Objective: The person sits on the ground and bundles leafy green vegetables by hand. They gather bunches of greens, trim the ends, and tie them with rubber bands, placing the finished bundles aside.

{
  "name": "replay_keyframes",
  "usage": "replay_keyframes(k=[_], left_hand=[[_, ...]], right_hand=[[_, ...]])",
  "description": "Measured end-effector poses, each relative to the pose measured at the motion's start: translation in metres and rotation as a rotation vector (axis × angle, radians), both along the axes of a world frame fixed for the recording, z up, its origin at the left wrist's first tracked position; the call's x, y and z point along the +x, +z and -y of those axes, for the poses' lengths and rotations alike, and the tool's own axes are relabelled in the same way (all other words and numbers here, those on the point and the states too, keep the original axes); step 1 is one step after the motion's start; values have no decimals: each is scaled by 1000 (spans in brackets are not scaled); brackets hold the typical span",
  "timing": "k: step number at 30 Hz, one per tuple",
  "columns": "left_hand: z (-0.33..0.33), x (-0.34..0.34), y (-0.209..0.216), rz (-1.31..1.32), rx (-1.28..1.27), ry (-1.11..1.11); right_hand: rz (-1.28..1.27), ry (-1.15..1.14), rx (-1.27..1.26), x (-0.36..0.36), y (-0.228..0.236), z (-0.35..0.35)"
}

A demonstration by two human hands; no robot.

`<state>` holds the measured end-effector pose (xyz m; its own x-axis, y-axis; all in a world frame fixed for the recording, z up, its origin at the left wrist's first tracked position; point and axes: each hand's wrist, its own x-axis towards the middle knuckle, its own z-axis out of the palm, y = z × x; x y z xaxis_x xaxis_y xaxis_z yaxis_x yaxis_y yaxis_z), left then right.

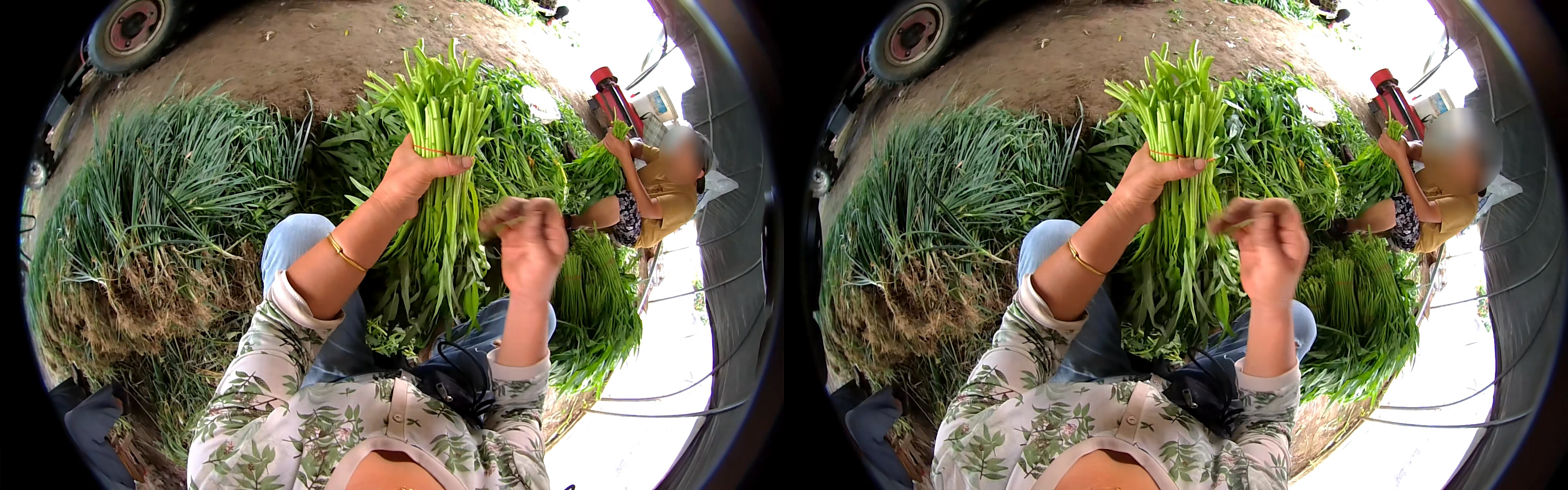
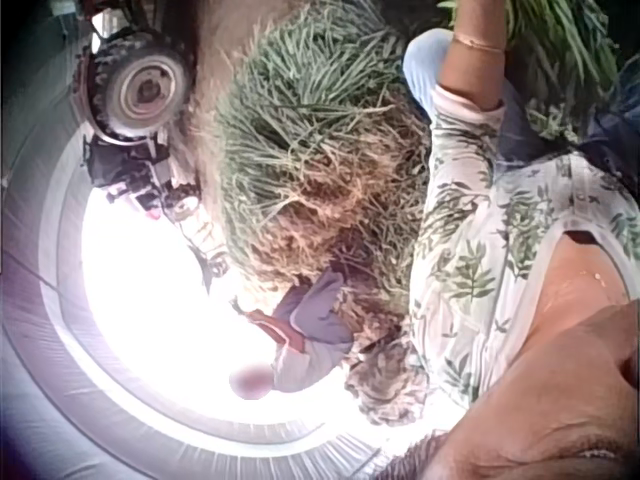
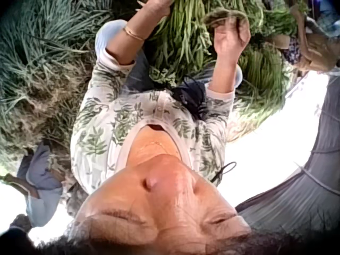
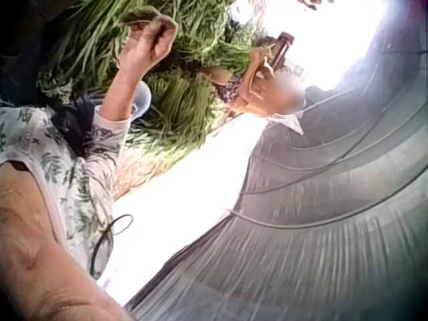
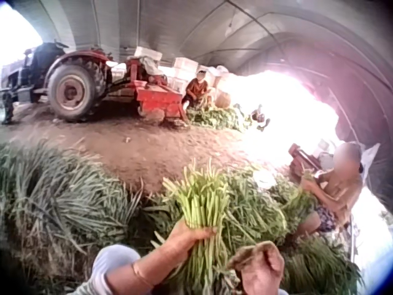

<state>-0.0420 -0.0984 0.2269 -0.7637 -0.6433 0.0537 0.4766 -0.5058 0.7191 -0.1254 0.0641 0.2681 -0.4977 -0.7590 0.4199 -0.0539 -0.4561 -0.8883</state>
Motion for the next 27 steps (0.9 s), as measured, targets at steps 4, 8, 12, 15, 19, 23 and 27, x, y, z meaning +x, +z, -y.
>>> replay_keyframes(k=[4,8,12,15,19,23,27], left_hand=[[-5,-2,1,40,-17,52],[-5,-5,-6,1,-44,64],[-7,-6,-2,-20,-41,18],[-6,-5,-7,17,-79,47],[-8,-4,-6,74,-71,106],[-7,-7,-6,40,-19,121],[-7,-13,-13,54,-81,209]], right_hand=[[-336,-169,318,3,4,4],[-925,-395,424,11,-21,32],[-1120,-461,208,0,-15,40],[-234,-209,537,12,16,36],[200,97,223,2,25,18],[-989,-197,423,19,-14,24],[-1298,-369,359,22,-36,30]])
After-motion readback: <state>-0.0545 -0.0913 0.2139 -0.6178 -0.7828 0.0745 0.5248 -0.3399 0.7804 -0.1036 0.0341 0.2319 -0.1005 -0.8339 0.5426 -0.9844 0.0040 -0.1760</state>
